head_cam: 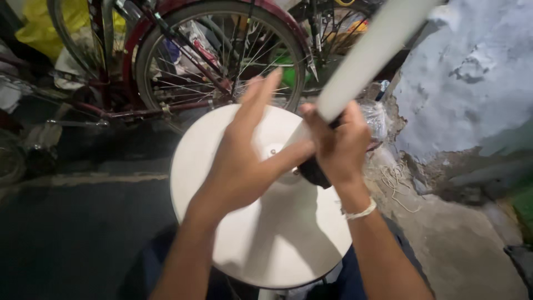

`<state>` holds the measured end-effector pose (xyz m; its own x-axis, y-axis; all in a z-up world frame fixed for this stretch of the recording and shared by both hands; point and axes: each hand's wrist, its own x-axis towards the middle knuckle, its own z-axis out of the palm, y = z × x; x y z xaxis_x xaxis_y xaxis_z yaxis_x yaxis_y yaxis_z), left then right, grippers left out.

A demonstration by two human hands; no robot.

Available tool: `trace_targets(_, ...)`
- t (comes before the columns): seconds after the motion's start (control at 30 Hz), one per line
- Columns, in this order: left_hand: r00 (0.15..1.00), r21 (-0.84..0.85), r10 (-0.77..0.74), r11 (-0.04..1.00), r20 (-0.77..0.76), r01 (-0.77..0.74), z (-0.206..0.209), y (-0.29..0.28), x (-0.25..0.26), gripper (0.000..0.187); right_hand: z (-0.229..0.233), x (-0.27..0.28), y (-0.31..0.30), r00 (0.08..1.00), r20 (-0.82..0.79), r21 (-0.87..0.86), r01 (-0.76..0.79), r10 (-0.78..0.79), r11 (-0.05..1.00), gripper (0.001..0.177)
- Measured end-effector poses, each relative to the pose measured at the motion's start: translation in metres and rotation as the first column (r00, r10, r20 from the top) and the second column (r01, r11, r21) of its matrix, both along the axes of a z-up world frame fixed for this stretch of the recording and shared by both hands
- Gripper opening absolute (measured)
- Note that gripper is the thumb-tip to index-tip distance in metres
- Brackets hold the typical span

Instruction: The person uses a screwdriver to adjust the fan's power cord, then removes and cleans a brass fitting and the fan base with a black cloth. The person handles the fan stand and wipes the base surface.

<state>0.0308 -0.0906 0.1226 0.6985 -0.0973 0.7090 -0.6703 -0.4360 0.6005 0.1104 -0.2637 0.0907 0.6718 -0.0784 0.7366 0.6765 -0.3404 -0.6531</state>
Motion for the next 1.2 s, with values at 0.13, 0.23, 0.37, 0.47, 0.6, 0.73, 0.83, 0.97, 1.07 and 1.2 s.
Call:
trace_targets(0.13, 0.995, -0.07, -0.063, 0.995, 0.084, 0.069, 0.037, -0.048, 0.031, 0.085, -0.009, -0.02, 0.011, 0.985, 0.157, -0.232, 0.101, -0.065, 0.967, 0.02)
trace_targets(0.23, 0.993, -0.234, 0.059, 0.972, 0.1, -0.034, 0.04, -0.064, 0.036, 0.047, -0.018, -0.034, 0.019, 0.984, 0.173, -0.244, 0.075, -0.032, 0.967, 0.023)
trace_targets(0.37, 0.982, -0.462, 0.108, 0.887, 0.153, -0.025, 0.027, -0.059, 0.032, 0.022, -0.03, -0.049, 0.026, 1.0, 0.011, -0.198, -0.021, 0.024, 0.98, 0.025)
trace_targets(0.47, 0.99, -0.548, 0.043, 0.836, 0.132, 0.037, 0.02, -0.046, 0.029, 0.014, -0.033, -0.05, 0.015, 0.984, -0.114, -0.183, -0.156, 0.137, 0.971, 0.044)
trace_targets(0.6, 0.988, -0.6, -0.047, 0.79, 0.148, 0.128, 0.015, -0.018, 0.022, 0.009, -0.027, -0.034, -0.028, 0.844, -0.356, 0.288, -0.308, 0.4, 0.907, 0.028)
trace_targets(0.73, 0.968, -0.693, -0.166, 0.676, 0.19, 0.252, 0.003, 0.004, 0.013, 0.007, -0.025, -0.032, -0.091, 0.677, -0.461, 0.57, -0.27, 0.574, 0.776, 0.025)
trace_targets(0.83, 0.967, -0.742, -0.198, 0.623, 0.158, 0.248, -0.013, 0.013, 0.005, 0.005, -0.037, -0.046, -0.105, 0.593, -0.376, 0.655, -0.374, 0.712, 0.657, 0.029)
trace_targets(0.97, 0.958, -0.725, -0.233, 0.63, 0.165, 0.278, -0.031, 0.018, 0.0, 0.005, -0.055, -0.082, -0.088, 0.727, -0.603, 0.045, -0.379, 0.328, 0.924, 0.04)
trace_targets(1.07, 0.955, -0.753, -0.249, 0.595, 0.161, 0.282, -0.038, 0.02, 0.005, 0.008, -0.065, -0.102, -0.072, 0.996, -0.077, -0.723, -0.03, -0.037, 0.69, 0.041)
trace_targets(1.2, 0.951, -0.738, -0.264, 0.607, 0.161, 0.294, -0.043, 0.022, 0.007, 0.006, -0.078, -0.1, -0.058, 0.983, -0.13, -0.809, -0.179, 0.127, 0.56, 0.057)
